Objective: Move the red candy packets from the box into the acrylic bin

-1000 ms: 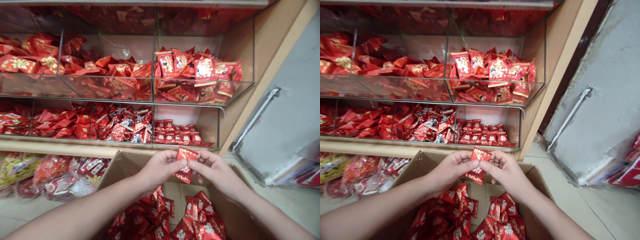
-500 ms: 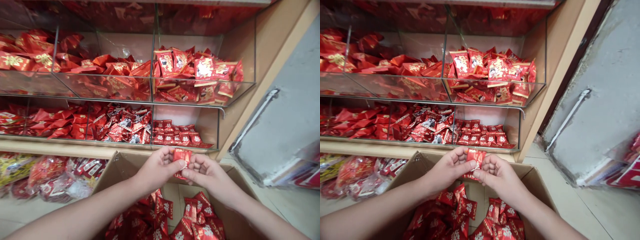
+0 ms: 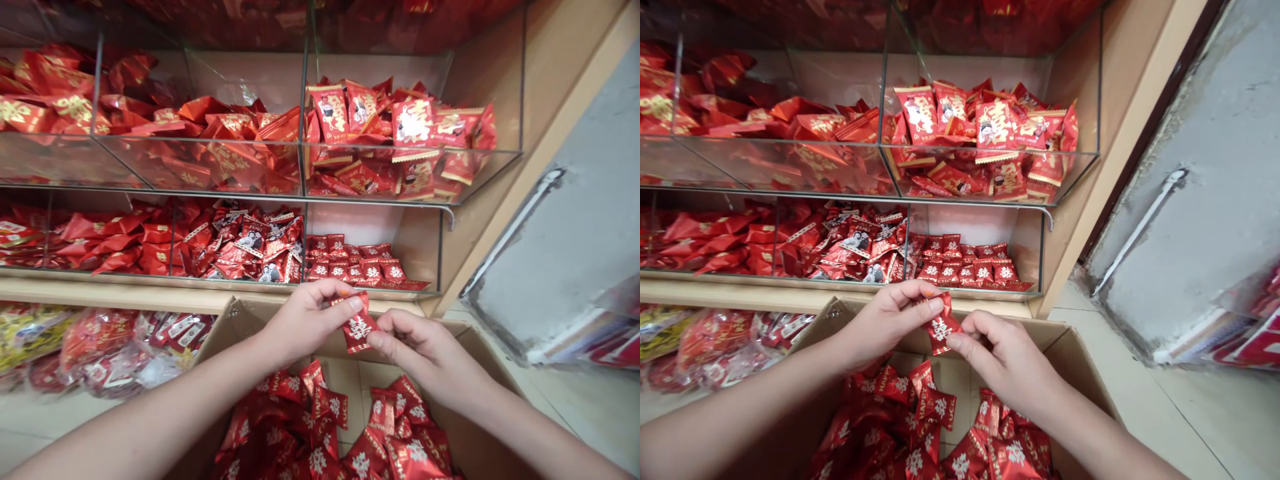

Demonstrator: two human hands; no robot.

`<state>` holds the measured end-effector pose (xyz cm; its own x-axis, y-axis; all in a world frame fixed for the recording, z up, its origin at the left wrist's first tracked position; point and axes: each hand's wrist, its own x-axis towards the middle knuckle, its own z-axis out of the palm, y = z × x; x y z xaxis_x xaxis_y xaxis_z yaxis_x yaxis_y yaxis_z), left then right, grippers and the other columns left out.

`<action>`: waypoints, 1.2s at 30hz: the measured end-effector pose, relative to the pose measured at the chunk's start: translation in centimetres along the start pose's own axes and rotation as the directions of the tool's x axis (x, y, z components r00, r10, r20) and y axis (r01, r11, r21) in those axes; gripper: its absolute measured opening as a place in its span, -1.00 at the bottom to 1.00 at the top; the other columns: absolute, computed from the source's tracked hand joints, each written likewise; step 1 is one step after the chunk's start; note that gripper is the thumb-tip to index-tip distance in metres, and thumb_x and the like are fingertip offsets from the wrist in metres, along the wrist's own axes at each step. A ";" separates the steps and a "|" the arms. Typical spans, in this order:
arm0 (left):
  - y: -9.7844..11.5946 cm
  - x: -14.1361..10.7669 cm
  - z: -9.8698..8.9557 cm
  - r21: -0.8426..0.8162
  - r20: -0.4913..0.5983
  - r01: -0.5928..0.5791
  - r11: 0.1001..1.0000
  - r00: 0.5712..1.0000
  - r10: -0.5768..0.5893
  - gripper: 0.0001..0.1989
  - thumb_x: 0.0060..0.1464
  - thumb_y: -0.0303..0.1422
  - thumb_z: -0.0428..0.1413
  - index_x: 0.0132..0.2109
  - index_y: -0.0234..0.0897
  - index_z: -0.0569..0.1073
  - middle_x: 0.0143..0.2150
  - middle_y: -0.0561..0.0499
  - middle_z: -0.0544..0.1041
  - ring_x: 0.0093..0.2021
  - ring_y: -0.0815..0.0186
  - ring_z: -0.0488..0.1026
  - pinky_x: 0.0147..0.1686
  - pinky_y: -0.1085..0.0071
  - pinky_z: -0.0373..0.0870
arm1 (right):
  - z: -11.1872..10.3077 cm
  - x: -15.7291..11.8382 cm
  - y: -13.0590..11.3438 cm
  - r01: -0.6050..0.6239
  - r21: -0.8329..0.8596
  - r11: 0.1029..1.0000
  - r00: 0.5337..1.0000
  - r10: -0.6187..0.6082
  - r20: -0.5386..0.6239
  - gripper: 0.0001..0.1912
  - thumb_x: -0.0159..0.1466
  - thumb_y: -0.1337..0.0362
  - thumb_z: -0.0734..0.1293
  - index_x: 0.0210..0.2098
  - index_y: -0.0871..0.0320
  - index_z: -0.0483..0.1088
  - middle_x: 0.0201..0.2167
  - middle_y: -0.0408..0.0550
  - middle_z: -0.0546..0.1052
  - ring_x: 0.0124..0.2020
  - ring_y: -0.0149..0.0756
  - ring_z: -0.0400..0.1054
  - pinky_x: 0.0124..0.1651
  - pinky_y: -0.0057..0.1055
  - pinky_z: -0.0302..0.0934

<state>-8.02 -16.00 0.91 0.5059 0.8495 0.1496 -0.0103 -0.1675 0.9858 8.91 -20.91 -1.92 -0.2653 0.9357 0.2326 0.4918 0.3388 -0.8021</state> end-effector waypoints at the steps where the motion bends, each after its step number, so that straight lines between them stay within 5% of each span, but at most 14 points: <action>1: 0.1 0.0 -0.1 0.022 0.019 -0.027 0.999 0.999 0.026 -0.88 -0.06 -0.37 0.11 -0.34 -0.34 0.43 -0.42 0.08 0.44 -0.42 0.47 0.32 -0.35 0.51 0.25 | -0.1 -0.1 -0.2 0.024 -0.045 0.999 1.000 -0.024 0.007 -0.71 0.23 0.12 0.15 -0.55 0.15 0.16 -0.62 -0.24 0.15 -0.57 -0.49 0.01 -0.52 -0.51 -0.03; 8: 0.5 0.0 -0.5 0.089 0.082 -0.064 0.994 0.995 0.057 -0.86 -0.04 -0.36 0.09 -0.39 -0.36 0.46 -0.45 0.05 0.43 -0.44 0.46 0.30 -0.39 0.52 0.23 | -0.2 -0.4 -1.1 0.170 -0.207 0.964 0.985 -0.174 -0.001 -0.68 0.24 0.20 0.15 -0.61 0.16 0.09 -0.67 -0.26 0.12 -0.61 -0.52 -0.01 -0.56 -0.54 -0.09; 16: 0.5 -0.8 0.6 -0.187 -0.011 0.045 0.981 0.999 -0.048 -0.87 -0.05 -0.36 0.09 -0.45 -0.34 0.43 -0.54 0.10 0.39 -0.52 0.49 0.27 -0.45 0.55 0.19 | -0.2 -0.4 -1.8 0.313 -0.219 0.924 0.949 -0.312 0.042 -0.66 0.24 0.29 0.13 -0.63 0.15 -0.01 -0.68 -0.27 0.06 -0.63 -0.53 -0.05 -0.58 -0.55 -0.12; 27: 1.5 -1.5 1.2 -0.188 -0.032 -0.002 0.982 0.999 -0.004 -0.85 -0.01 -0.37 0.05 -0.45 -0.36 0.42 -0.54 0.07 0.39 -0.53 0.49 0.28 -0.47 0.54 0.22 | 0.3 -0.5 -2.4 0.514 -0.290 0.807 0.844 -0.536 0.003 -0.67 0.19 0.44 0.13 -0.60 0.12 -0.13 -0.66 -0.27 -0.04 -0.63 -0.50 -0.13 -0.56 -0.46 -0.18; 30: 1.2 -1.5 1.2 0.005 -0.040 -0.097 0.995 0.994 0.097 -0.85 0.01 -0.35 0.04 -0.43 -0.34 0.40 -0.51 0.07 0.38 -0.50 0.46 0.27 -0.45 0.51 0.24 | 0.7 -0.9 -2.1 0.443 -0.288 0.849 0.881 -0.472 -0.036 -0.67 0.19 0.40 0.15 -0.62 0.12 -0.09 -0.68 -0.27 -0.02 -0.64 -0.50 -0.13 -0.57 -0.45 -0.17; 33: 1.0 -1.4 1.0 0.241 0.033 -0.260 0.935 0.965 0.260 -0.86 0.04 -0.38 0.01 -0.41 -0.32 0.41 -0.47 0.05 0.37 -0.42 0.42 0.29 -0.36 0.48 0.25 | 0.9 -1.0 -1.7 0.205 -0.120 0.971 0.971 -0.217 -0.096 -0.77 0.19 0.27 0.18 -0.57 0.12 0.09 -0.66 -0.24 0.13 -0.63 -0.50 0.00 -0.58 -0.50 -0.05; 36: 0.9 -1.3 0.8 0.356 0.130 -0.364 0.861 0.931 0.340 -0.85 0.07 -0.38 -0.01 -0.37 -0.28 0.43 -0.40 0.04 0.41 -0.32 0.38 0.30 -0.25 0.43 0.24 | 0.9 -0.7 -1.4 0.063 0.079 0.995 0.992 -0.053 -0.112 -0.83 0.17 0.16 0.22 -0.42 0.15 0.23 -0.54 -0.17 0.29 -0.52 -0.45 0.15 -0.49 -0.49 0.11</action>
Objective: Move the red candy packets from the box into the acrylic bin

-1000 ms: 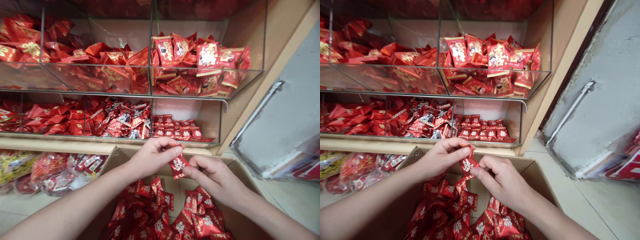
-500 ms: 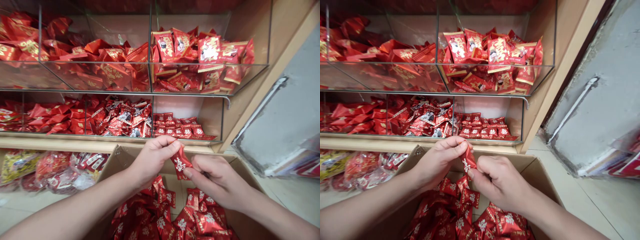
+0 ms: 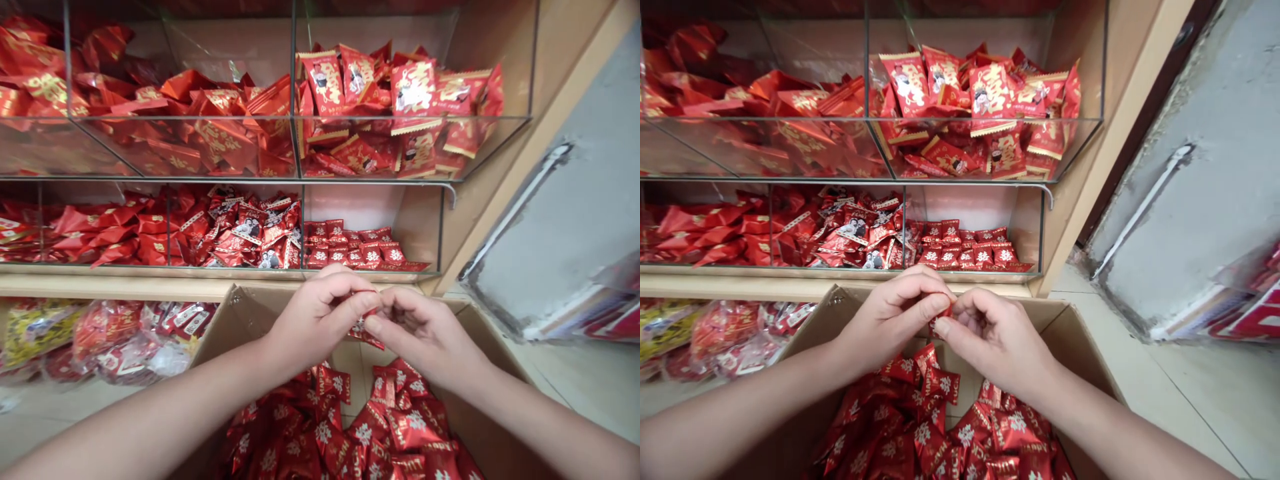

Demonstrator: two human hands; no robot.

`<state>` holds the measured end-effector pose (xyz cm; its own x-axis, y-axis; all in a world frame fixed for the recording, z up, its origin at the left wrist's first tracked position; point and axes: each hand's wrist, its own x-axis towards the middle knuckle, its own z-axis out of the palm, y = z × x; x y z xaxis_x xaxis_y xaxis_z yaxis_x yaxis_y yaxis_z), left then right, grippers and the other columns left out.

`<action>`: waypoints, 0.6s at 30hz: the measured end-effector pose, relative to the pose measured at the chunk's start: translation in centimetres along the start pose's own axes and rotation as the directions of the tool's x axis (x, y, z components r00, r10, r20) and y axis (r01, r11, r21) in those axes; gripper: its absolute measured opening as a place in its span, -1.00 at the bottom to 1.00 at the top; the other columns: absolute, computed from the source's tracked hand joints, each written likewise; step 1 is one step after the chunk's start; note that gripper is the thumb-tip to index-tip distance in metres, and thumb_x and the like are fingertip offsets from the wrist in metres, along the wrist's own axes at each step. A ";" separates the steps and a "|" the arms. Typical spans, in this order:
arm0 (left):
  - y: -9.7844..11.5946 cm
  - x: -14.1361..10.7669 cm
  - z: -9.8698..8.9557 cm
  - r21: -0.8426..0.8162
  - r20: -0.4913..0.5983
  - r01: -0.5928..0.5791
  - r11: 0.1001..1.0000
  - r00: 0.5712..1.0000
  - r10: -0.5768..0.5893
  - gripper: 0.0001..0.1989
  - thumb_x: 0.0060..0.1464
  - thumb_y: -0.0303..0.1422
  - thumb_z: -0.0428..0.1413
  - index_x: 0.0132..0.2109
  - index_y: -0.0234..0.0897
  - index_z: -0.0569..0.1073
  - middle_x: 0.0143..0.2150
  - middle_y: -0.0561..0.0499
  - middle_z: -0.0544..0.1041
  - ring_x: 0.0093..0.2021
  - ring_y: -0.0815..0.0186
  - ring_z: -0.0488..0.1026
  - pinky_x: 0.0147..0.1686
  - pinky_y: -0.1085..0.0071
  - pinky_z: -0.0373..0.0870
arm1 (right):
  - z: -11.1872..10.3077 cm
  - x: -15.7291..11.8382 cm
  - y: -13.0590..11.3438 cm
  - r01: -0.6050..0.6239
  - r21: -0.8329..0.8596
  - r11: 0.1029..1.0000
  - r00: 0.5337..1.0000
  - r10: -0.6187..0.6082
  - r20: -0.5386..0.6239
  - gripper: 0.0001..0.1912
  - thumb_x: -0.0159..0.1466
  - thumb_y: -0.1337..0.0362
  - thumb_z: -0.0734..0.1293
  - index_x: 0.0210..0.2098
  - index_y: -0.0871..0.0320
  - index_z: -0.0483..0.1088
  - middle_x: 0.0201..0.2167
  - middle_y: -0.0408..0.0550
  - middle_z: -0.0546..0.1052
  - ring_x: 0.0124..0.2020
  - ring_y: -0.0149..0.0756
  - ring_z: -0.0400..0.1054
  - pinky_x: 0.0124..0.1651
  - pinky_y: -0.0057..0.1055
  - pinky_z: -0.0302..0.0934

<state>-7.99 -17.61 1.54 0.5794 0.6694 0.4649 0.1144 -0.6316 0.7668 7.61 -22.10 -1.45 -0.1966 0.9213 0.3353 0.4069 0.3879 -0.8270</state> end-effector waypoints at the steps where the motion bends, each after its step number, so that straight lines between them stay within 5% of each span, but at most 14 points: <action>1: -0.1 0.0 0.0 0.014 0.013 -0.003 1.000 1.000 0.003 -0.85 0.07 -0.38 -0.01 -0.37 -0.28 0.44 -0.39 0.04 0.42 -0.31 0.38 0.30 -0.23 0.42 0.24 | 0.0 0.1 0.1 -0.001 0.031 1.000 1.000 0.001 -0.002 -0.82 0.16 0.15 0.22 -0.41 0.15 0.24 -0.53 -0.17 0.30 -0.50 -0.44 0.17 -0.46 -0.48 0.12; 8: -0.3 -0.1 0.7 -0.233 0.048 0.166 0.958 0.986 -0.159 -0.89 0.00 -0.38 0.08 -0.29 -0.29 0.45 -0.33 0.04 0.47 -0.31 0.40 0.38 -0.26 0.46 0.29 | -0.3 0.3 -0.1 0.043 0.038 0.998 0.999 -0.043 0.019 -0.75 0.16 0.22 0.20 -0.59 0.16 0.12 -0.65 -0.25 0.12 -0.60 -0.50 -0.01 -0.56 -0.52 -0.04; 14: -0.4 -0.2 1.3 -0.573 0.081 0.365 0.734 0.916 -0.392 -0.71 -0.12 -0.42 0.18 -0.20 -0.29 0.30 -0.34 0.08 0.45 -0.33 0.45 0.39 -0.29 0.49 0.33 | -0.1 0.4 0.6 -0.014 0.079 0.997 0.995 0.022 -0.096 -0.71 0.19 0.19 0.16 -0.62 0.15 0.09 -0.66 -0.25 0.10 -0.60 -0.50 -0.03 -0.56 -0.52 -0.05; 18: -0.3 -0.2 1.5 -0.637 0.176 0.407 0.654 0.903 -0.391 -0.67 -0.17 -0.49 0.20 -0.20 -0.31 0.29 -0.21 0.00 0.46 -0.21 0.39 0.41 -0.17 0.41 0.33 | -0.1 0.7 0.9 -0.074 0.171 0.983 0.988 0.095 -0.122 -0.70 0.18 0.13 0.18 -0.59 0.16 0.15 -0.66 -0.25 0.14 -0.61 -0.50 -0.01 -0.58 -0.52 -0.04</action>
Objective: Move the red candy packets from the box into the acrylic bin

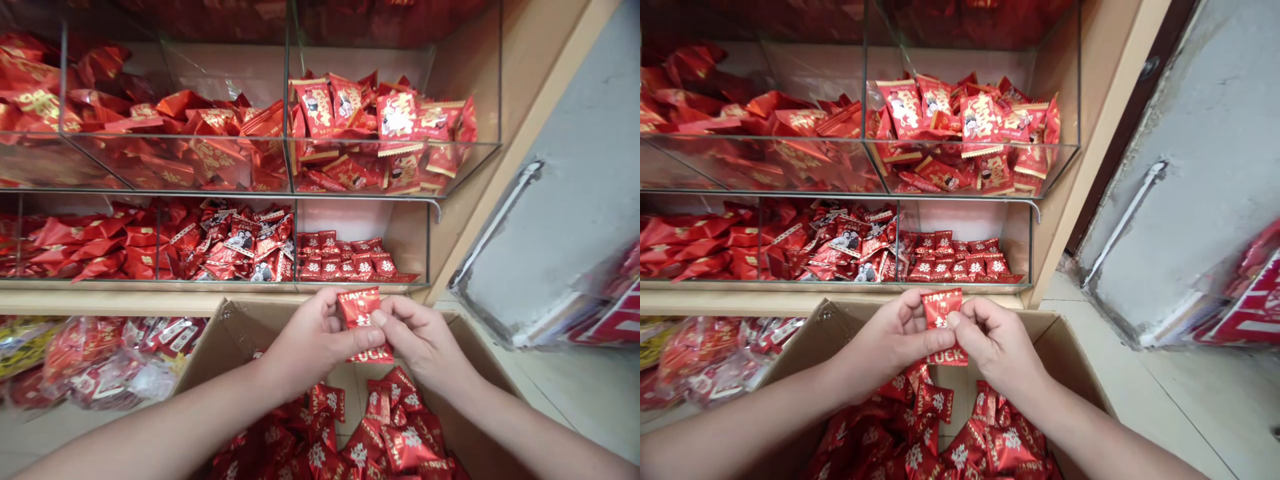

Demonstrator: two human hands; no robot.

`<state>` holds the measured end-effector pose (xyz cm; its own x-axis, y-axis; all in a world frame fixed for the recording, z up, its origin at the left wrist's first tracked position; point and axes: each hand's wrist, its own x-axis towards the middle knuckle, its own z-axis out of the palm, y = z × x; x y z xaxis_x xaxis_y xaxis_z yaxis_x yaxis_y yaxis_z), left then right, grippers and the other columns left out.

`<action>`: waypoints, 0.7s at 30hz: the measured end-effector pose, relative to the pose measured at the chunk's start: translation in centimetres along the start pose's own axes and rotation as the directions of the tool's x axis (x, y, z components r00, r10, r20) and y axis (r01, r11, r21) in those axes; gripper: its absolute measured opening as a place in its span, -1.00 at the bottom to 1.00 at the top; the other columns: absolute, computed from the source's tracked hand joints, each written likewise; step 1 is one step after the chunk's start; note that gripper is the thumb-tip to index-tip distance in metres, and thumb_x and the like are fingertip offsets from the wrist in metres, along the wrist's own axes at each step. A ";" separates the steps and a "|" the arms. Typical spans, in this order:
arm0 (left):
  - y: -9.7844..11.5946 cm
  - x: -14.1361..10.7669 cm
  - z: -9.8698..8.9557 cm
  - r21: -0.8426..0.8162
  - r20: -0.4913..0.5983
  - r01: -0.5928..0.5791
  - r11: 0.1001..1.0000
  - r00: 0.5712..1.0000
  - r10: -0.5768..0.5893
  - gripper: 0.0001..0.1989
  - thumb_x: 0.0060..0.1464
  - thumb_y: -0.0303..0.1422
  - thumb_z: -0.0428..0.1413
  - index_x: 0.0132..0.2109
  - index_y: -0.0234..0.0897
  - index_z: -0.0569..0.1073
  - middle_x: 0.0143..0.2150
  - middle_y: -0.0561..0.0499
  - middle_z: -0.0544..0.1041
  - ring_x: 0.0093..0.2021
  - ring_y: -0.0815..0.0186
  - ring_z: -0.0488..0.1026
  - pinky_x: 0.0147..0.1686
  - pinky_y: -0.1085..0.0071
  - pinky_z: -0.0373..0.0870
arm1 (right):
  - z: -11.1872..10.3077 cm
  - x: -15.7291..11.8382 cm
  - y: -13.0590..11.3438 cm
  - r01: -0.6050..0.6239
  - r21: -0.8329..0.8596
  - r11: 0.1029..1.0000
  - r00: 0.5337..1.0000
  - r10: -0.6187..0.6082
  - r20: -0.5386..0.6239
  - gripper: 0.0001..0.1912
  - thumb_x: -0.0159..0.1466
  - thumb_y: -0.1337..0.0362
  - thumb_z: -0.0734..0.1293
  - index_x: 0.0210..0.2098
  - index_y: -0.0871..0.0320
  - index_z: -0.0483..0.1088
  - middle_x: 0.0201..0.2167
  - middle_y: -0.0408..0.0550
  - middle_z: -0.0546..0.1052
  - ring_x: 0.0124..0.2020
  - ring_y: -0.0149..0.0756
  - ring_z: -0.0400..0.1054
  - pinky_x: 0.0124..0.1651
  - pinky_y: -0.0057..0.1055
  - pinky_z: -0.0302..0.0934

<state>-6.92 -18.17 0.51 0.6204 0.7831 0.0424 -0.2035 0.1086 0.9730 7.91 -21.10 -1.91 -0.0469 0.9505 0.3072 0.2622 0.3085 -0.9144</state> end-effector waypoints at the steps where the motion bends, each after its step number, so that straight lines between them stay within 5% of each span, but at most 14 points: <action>1: 0.0 0.0 0.0 0.006 -0.017 -0.010 1.000 1.000 0.010 -0.69 -0.17 -0.50 0.20 -0.22 -0.32 0.30 -0.24 0.00 0.47 -0.23 0.40 0.42 -0.18 0.42 0.34 | -0.1 0.0 0.0 -0.012 0.031 0.999 1.000 0.011 0.018 -0.71 0.18 0.12 0.19 -0.58 0.17 0.17 -0.65 -0.24 0.16 -0.61 -0.50 0.01 -0.57 -0.52 -0.02; 7: 0.4 0.0 -0.1 0.073 -0.091 -0.010 0.997 0.996 0.016 -0.55 -0.30 -0.53 0.25 -0.20 -0.31 0.28 -0.38 0.06 0.49 -0.40 0.41 0.43 -0.33 0.42 0.39 | -0.4 0.0 0.4 -0.056 0.158 0.986 0.993 0.039 0.109 -0.74 0.14 0.10 0.24 -0.51 0.14 0.18 -0.59 -0.21 0.25 -0.56 -0.46 0.14 -0.49 -0.48 0.11; 21: 0.8 -0.3 0.0 0.051 -0.072 -0.003 0.999 0.997 0.007 -0.47 -0.28 -0.54 0.23 -0.12 -0.29 0.21 -0.35 0.02 0.46 -0.37 0.38 0.43 -0.30 0.39 0.38 | -0.2 -0.4 0.9 0.026 0.153 0.988 0.995 -0.041 0.096 -0.74 0.18 0.10 0.20 -0.51 0.12 0.12 -0.60 -0.23 0.18 -0.57 -0.46 0.08 -0.51 -0.49 0.09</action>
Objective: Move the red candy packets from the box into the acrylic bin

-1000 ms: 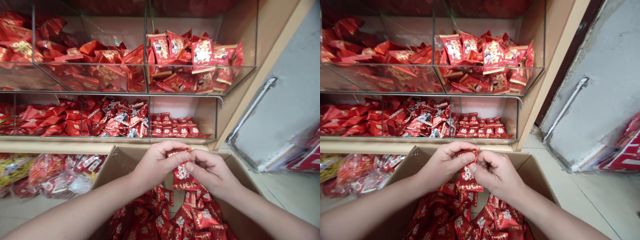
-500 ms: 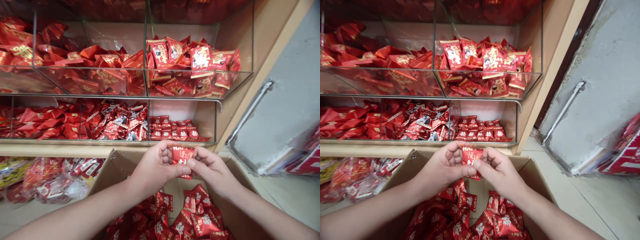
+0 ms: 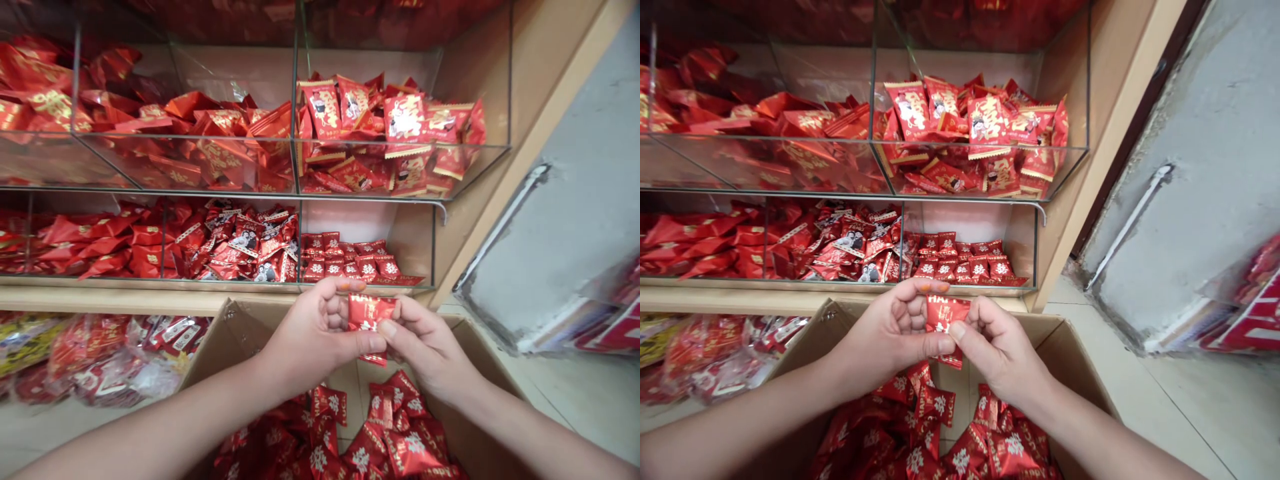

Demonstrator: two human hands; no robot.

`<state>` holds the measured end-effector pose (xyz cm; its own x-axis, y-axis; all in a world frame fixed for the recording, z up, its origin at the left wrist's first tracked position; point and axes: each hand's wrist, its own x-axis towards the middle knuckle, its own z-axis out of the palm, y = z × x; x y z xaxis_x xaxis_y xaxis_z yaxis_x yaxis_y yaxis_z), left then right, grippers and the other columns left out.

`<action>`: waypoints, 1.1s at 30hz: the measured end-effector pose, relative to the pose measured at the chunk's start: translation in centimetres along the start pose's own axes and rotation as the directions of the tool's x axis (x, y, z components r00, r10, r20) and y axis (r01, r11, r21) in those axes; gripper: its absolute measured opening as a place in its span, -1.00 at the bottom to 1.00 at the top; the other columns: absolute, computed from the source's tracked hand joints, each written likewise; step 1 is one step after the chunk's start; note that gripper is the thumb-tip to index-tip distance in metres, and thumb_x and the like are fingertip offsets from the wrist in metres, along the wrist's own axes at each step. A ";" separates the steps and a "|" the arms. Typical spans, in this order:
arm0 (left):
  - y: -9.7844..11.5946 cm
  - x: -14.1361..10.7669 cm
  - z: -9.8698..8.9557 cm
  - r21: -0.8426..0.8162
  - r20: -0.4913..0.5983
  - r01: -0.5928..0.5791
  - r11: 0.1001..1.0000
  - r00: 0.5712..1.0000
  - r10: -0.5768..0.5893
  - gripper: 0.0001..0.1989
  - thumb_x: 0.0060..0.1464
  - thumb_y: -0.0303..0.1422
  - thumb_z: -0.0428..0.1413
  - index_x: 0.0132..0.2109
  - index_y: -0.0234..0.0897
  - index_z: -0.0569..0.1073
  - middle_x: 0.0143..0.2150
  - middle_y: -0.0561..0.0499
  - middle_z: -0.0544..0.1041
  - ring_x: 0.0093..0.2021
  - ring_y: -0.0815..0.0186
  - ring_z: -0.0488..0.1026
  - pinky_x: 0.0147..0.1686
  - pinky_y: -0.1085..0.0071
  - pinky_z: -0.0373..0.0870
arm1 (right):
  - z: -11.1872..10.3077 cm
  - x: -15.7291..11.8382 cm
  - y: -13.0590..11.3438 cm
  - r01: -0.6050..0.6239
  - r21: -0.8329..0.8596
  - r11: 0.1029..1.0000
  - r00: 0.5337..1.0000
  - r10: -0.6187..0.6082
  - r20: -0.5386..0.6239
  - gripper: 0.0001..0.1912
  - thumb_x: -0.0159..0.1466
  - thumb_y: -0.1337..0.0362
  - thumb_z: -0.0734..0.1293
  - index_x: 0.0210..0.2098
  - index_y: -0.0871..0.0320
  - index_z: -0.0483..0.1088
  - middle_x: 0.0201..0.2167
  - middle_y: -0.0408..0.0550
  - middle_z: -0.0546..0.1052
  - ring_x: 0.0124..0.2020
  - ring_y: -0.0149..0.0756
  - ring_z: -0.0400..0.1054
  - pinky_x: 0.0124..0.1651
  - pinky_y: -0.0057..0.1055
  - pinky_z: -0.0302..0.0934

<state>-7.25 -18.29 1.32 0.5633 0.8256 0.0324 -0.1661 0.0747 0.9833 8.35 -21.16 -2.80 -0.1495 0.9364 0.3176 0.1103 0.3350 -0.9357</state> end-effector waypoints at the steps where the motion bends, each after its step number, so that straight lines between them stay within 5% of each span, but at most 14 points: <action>1: 0.0 0.0 0.0 0.010 0.004 -0.003 1.000 1.000 0.003 -0.46 -0.27 -0.53 0.22 -0.10 -0.28 0.20 -0.34 0.02 0.45 -0.36 0.38 0.43 -0.29 0.38 0.38 | -0.1 0.0 -0.1 0.005 -0.028 1.000 1.000 -0.005 -0.001 -0.76 0.18 0.11 0.20 -0.49 0.12 0.15 -0.59 -0.22 0.20 -0.57 -0.46 0.10 -0.50 -0.49 0.10; 5: -0.5 -0.1 0.0 0.119 0.071 -0.033 0.992 0.997 0.025 -0.47 -0.19 -0.54 0.16 -0.05 -0.24 0.16 -0.34 0.06 0.38 -0.35 0.42 0.39 -0.30 0.42 0.34 | -0.3 0.4 -0.7 0.082 -0.094 0.992 0.994 -0.089 -0.071 -0.82 0.16 0.15 0.25 -0.31 0.10 0.24 -0.46 -0.16 0.32 -0.46 -0.42 0.22 -0.43 -0.50 0.16; 9: -0.9 -0.1 0.0 0.259 0.072 -0.092 0.962 0.995 0.076 -0.47 -0.17 -0.53 0.15 -0.02 -0.23 0.15 -0.35 0.09 0.34 -0.33 0.43 0.35 -0.29 0.44 0.30 | -0.5 0.8 -1.1 0.135 -0.112 0.984 0.986 -0.145 -0.082 -0.86 0.17 0.19 0.25 -0.42 0.13 0.29 -0.51 -0.17 0.34 -0.48 -0.45 0.22 -0.43 -0.52 0.15; 21: -0.9 0.6 -0.4 0.193 0.017 0.015 0.981 1.000 -0.019 -0.71 -0.15 -0.39 0.17 -0.21 -0.32 0.35 -0.30 0.03 0.47 -0.32 0.42 0.39 -0.26 0.46 0.31 | -0.8 1.1 -1.0 0.014 -0.225 0.974 0.987 -0.050 -0.155 -0.68 0.21 0.14 0.16 -0.59 0.17 0.18 -0.65 -0.24 0.16 -0.60 -0.49 0.03 -0.55 -0.53 -0.02; 23: -0.7 0.5 -0.7 0.254 0.056 0.015 0.967 0.998 -0.030 -0.83 -0.05 -0.31 0.10 -0.31 -0.33 0.40 -0.42 0.07 0.46 -0.43 0.48 0.36 -0.37 0.52 0.30 | -0.9 1.1 -1.0 -0.005 -0.192 0.981 0.980 -0.033 -0.197 -0.68 0.20 0.12 0.18 -0.59 0.17 0.19 -0.65 -0.24 0.16 -0.60 -0.49 0.03 -0.55 -0.53 -0.03; 26: -0.2 0.4 -0.9 0.448 0.072 -0.015 0.894 0.997 -0.019 -0.69 0.07 -0.25 -0.04 -0.50 -0.35 0.39 -0.62 0.13 0.35 -0.62 0.53 0.24 -0.56 0.57 0.19 | -1.2 1.2 -1.1 -0.053 -0.128 0.990 0.969 0.020 -0.247 -0.69 0.18 0.10 0.20 -0.56 0.18 0.24 -0.65 -0.24 0.19 -0.59 -0.49 0.04 -0.55 -0.53 -0.04; 33: 0.2 0.3 -0.6 0.576 0.061 -0.107 0.810 0.994 0.088 -0.66 0.11 -0.27 -0.10 -0.53 -0.35 0.34 -0.62 0.12 0.33 -0.58 0.50 0.27 -0.54 0.58 0.18 | -1.1 1.3 -0.9 -0.051 -0.033 0.998 0.941 0.037 -0.335 -0.72 0.15 0.10 0.24 -0.52 0.19 0.33 -0.63 -0.21 0.24 -0.56 -0.48 0.07 -0.51 -0.53 -0.01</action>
<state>-7.61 -17.64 1.40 0.5946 0.7934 0.1301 0.2715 -0.3505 0.8963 9.14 -20.11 -1.41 0.1926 0.9291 0.3158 0.1497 0.2903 -0.9452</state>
